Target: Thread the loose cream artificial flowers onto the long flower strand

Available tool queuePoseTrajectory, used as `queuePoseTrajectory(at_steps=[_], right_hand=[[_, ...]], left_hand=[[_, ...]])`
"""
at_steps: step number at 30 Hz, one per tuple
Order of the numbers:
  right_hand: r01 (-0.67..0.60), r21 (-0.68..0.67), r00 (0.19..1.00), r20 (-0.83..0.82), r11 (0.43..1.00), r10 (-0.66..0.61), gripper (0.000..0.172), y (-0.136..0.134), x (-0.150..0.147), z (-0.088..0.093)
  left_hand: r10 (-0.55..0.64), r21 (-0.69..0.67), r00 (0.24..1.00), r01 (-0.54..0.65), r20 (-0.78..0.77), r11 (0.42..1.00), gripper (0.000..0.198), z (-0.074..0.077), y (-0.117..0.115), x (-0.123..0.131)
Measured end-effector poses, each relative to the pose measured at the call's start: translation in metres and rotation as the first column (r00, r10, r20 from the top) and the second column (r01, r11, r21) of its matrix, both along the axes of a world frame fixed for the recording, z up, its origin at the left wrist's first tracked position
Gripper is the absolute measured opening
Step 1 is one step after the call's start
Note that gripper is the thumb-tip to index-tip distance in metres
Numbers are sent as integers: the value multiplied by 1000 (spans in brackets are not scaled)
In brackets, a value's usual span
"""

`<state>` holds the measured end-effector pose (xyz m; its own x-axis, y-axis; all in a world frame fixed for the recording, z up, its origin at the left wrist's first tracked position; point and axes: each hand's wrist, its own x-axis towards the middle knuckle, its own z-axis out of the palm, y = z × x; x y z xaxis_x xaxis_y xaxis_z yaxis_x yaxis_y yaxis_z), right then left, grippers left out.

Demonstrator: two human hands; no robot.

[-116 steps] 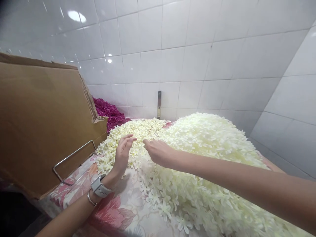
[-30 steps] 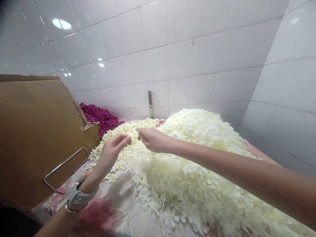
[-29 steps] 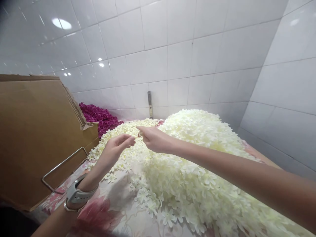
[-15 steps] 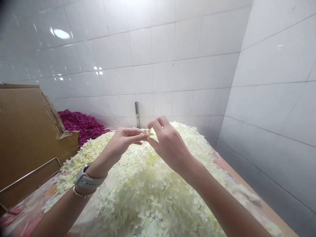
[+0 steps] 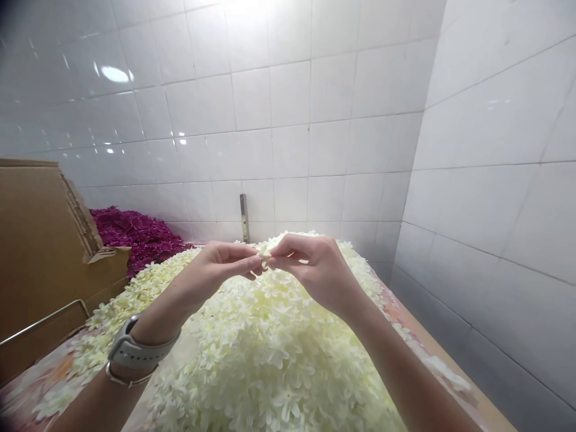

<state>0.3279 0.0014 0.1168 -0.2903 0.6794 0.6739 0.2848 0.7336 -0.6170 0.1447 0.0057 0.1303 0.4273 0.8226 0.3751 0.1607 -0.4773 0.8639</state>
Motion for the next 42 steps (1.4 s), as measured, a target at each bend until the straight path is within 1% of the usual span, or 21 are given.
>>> queuePoseTrajectory(at_steps=[2, 5, 8, 10, 16, 18, 20, 22, 24, 26, 29, 31, 34, 36, 39, 42], right_hand=[[-7, -56, 1000, -29, 998, 6, 23, 5, 0, -2], [54, -50, 999, -6, 997, -54, 27, 7, -3, -4], [131, -26, 991, 6, 991, -131, 29, 4, -5, -4], [147, -33, 989, -18, 989, -147, 31, 3, -4, -3], [91, -145, 994, -40, 985, -98, 32, 8, -2, -3], [63, -173, 996, -48, 983, -72, 32, 10, -4, -6], [11, -197, 999, -43, 980, -20, 33, 12, -8, -9], [-3, -180, 999, -37, 984, -4, 30, 14, -12, -14], [41, -132, 998, -38, 990, -46, 24, 17, -13, -18], [95, -116, 994, -45, 989, -101, 22, 20, -11, -20], [153, -158, 983, -75, 976, -166, 23, 24, -5, -19], [183, -207, 975, -87, 961, -205, 24, 25, -1, -17], [186, -296, 972, -85, 937, -220, 24, 25, 2, -15], [168, -333, 968, -120, 928, -219, 28, 26, 1, -16], [179, -347, 951, -180, 920, -253, 38, 28, 1, -18], [194, -339, 947, -179, 921, -265, 41, 29, 1, -19]], left_hand=[[36, 40, 999, -36, 2, 999, 22, -3, 2, 2], [90, 81, 996, -90, 10, 993, 22, -10, 8, 4], [121, 62, 992, -123, 29, 990, 21, -14, 13, 4], [131, 40, 991, -132, 36, 990, 21, -14, 16, 2], [73, 10, 996, -73, 48, 997, 22, -12, 21, 0], [100, 16, 993, -101, 58, 995, 21, -14, 21, 2], [148, 23, 987, -150, 55, 988, 20, -15, 21, 4], [176, 29, 983, -178, 42, 984, 19, -17, 21, 6], [191, 35, 981, -192, 17, 981, 20, -18, 22, 6], [224, 59, 975, -223, -6, 973, 22, -19, 24, 6], [294, 105, 956, -290, -26, 951, 24, -19, 28, 5], [313, 117, 949, -306, -42, 945, 23, -19, 28, 5], [296, 106, 953, -288, -68, 952, 22, -20, 27, 5], [288, 83, 956, -282, -63, 956, 20, -20, 26, 6], [286, 29, 957, -284, -52, 958, 18, -20, 25, 7], [248, -14, 968, -249, -29, 968, 16, -18, 24, 7]])
